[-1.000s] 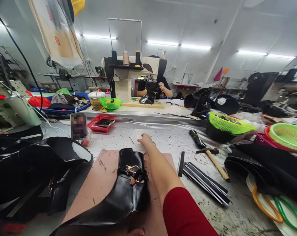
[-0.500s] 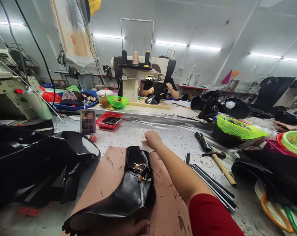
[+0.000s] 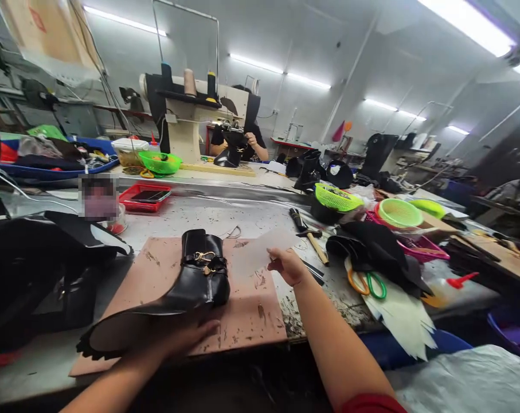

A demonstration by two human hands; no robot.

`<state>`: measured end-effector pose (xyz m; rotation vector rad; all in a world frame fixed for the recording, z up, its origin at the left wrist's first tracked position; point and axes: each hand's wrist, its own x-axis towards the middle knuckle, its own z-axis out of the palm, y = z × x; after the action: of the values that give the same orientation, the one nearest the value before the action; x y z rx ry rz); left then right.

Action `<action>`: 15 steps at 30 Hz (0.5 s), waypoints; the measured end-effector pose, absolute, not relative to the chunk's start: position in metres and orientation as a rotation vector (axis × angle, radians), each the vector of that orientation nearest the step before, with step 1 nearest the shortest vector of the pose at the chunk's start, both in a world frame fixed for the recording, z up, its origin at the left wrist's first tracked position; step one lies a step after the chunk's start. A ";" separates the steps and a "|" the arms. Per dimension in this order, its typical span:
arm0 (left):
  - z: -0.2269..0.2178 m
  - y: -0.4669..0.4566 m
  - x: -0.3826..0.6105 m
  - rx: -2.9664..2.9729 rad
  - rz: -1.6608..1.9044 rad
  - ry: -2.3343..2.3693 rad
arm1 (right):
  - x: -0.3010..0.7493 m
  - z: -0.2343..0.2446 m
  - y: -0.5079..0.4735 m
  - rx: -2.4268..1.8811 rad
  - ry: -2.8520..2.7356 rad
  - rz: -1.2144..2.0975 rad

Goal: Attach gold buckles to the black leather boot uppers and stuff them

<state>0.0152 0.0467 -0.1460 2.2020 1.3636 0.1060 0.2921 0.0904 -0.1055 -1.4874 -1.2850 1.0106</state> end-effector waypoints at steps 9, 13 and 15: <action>-0.151 0.047 0.014 2.423 0.038 1.176 | 0.258 -0.149 0.040 -1.771 -1.767 0.684; -0.149 0.041 0.018 2.621 0.119 1.256 | 0.248 -0.155 0.024 -1.766 -1.869 0.373; -0.150 0.035 0.021 2.675 0.147 1.323 | 0.258 -0.147 0.020 -1.760 -1.850 0.276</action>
<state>0.0206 0.0347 -0.1504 2.6754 1.3231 0.1471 0.2581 0.0199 -0.1470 -1.7602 -1.8498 0.2763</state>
